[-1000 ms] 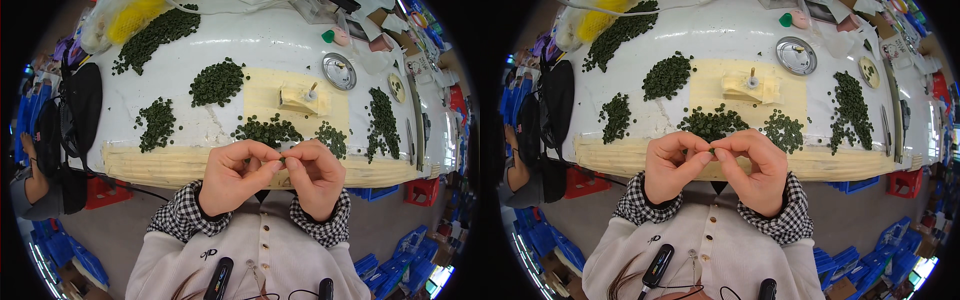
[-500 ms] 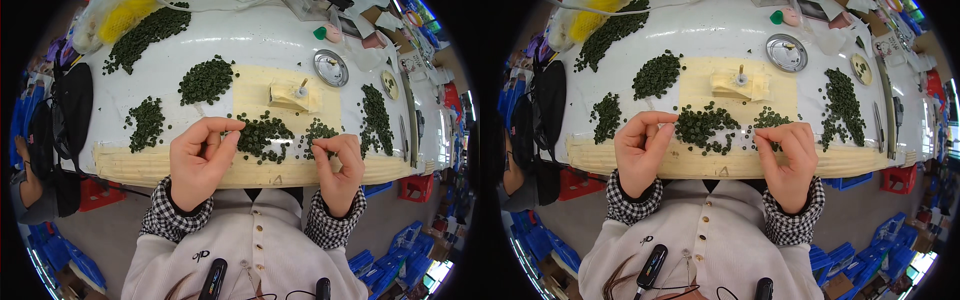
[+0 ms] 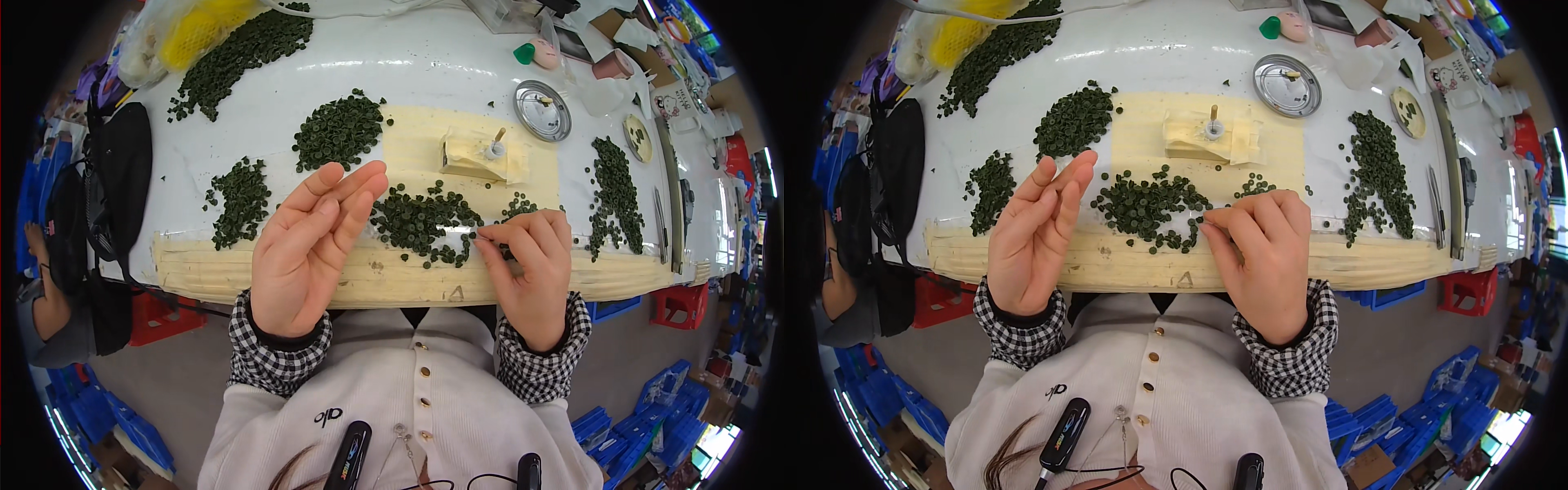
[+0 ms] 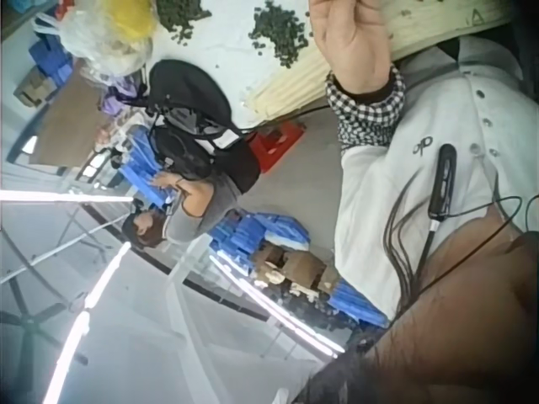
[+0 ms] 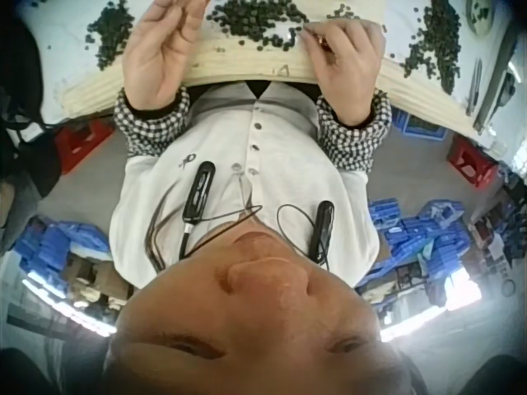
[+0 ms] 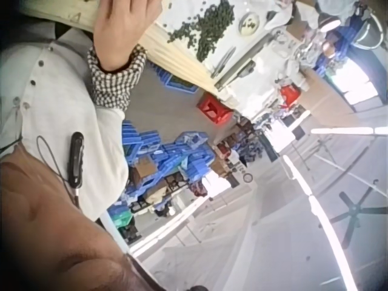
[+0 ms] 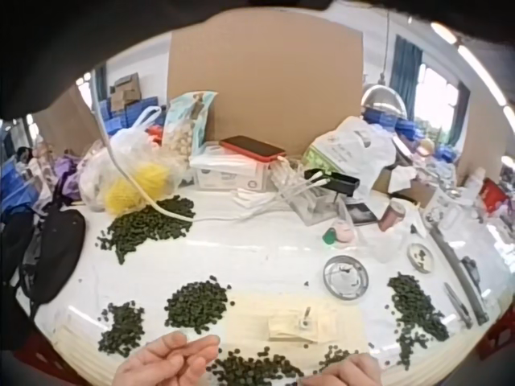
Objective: The person is manually assembling small green plastic components at a workbench.
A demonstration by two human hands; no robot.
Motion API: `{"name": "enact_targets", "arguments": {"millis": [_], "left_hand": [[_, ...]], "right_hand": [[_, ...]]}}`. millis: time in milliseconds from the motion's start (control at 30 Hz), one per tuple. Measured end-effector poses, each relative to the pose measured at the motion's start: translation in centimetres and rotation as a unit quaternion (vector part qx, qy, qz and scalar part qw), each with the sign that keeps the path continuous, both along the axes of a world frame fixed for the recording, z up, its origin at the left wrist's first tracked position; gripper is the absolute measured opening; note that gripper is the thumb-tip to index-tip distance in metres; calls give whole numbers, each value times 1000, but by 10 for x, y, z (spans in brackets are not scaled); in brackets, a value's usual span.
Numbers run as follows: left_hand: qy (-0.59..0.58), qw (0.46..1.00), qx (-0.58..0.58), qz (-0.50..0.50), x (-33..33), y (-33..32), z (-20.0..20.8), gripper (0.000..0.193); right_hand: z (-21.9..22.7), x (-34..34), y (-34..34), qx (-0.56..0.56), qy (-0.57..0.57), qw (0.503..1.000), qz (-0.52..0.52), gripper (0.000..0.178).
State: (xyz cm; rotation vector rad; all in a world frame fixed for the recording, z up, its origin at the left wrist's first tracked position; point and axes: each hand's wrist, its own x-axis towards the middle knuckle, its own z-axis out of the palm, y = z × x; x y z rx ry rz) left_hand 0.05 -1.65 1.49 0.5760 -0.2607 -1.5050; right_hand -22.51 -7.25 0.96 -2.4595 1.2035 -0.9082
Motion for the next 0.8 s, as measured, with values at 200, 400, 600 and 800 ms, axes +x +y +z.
{"name": "enact_targets", "arguments": {"millis": [200,400,600,800], "left_hand": [[21,1000,-18,-9,1,0,-2,24],[19,1000,-22,-9,6,0,-9,22],[-1,1000,-22,1,7,-2,-11,22],[-7,999,-5,40,10,-5,-13,23]], "right_hand": [[-3,5,-1,-12,2,1000,14,15],[-2,1,-1,-7,6,1000,-2,14],[-2,1,-2,-12,3,999,-47,14],[-6,1,-5,-29,-18,997,-64,13]]}}
